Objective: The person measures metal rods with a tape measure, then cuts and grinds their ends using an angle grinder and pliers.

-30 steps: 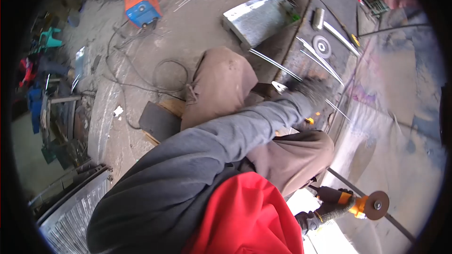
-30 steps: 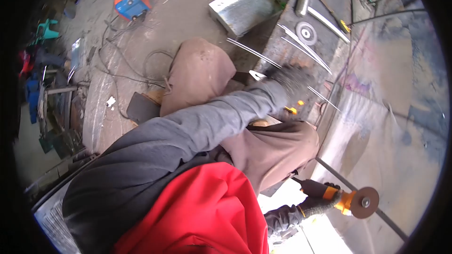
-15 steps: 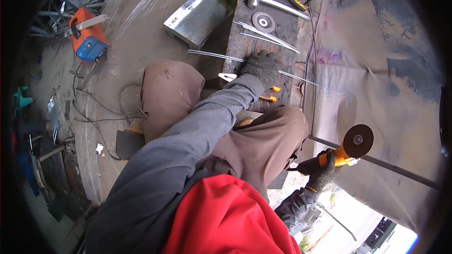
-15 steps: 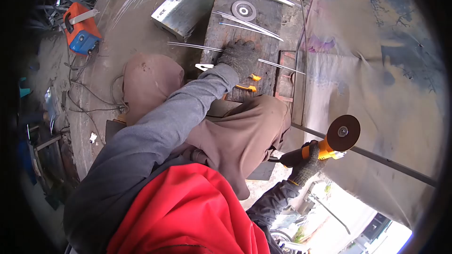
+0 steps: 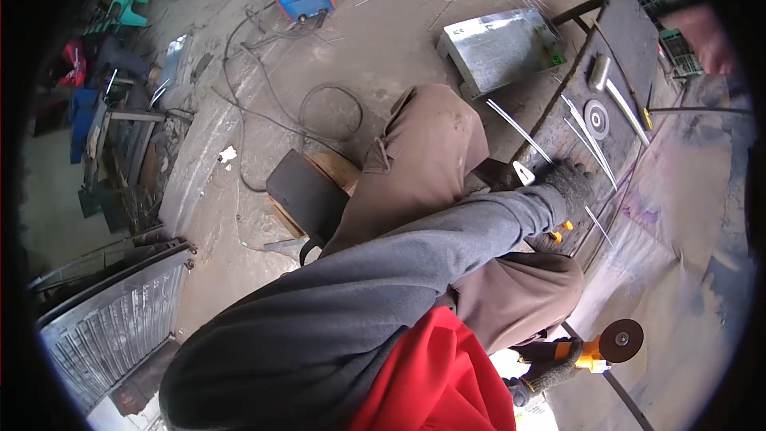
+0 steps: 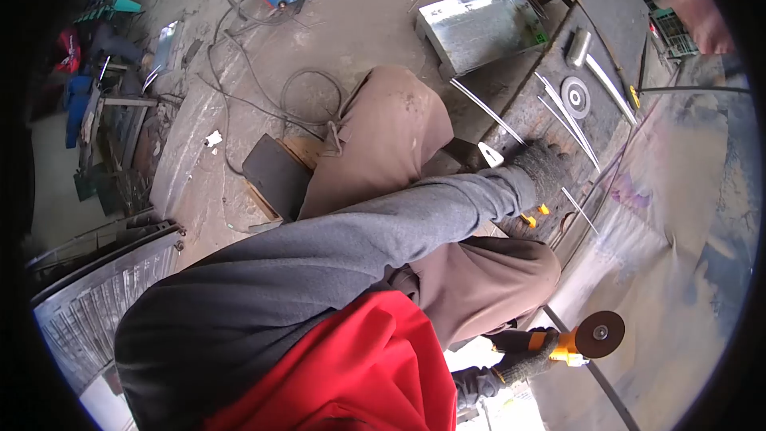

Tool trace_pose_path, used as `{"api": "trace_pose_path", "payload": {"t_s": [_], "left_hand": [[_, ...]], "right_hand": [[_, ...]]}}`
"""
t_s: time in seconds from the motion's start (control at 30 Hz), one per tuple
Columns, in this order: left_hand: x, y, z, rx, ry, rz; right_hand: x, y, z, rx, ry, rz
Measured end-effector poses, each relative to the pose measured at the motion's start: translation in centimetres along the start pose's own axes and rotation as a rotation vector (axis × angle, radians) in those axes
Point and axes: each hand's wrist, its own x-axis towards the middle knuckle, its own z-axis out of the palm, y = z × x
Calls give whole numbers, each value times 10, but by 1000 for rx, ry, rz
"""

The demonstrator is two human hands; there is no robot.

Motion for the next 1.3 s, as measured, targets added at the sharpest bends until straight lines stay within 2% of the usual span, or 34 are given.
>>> {"api": "trace_pose_path", "payload": {"t_s": [0.3,0.67,0.7,0.8,0.83,0.87,0.9,0.97,1.0,1.07,1.13,1.3], "left_hand": [[2,4,-9,-44,-113,-10],[-1,2,-6,-149,-45,-61],[-3,-3,-6,-89,-26,-34],[-2,-7,-4,-86,32,-6],[-3,-8,-5,-94,46,7],[-4,-10,-6,-99,47,12],[-10,-10,-17,-57,101,72],[-5,-13,1,46,82,71],[-13,-6,-24,86,20,79],[-10,-6,-23,117,-2,116],[-9,-3,-33,119,-95,51],[-10,-4,-32,160,-109,83]], "right_hand": [[6,-6,8,-42,-31,52],[12,-11,23,-68,-131,112],[13,-8,26,-37,-129,115],[44,18,22,44,-108,18],[65,32,13,-64,-157,-53],[57,14,26,-153,-154,-128],[71,20,21,-214,-214,-93],[89,34,28,-220,-263,-107],[91,34,33,-175,-312,-108],[109,54,41,-238,-364,-112],[108,52,53,-263,-400,-102],[113,66,72,-240,-445,-119]]}}
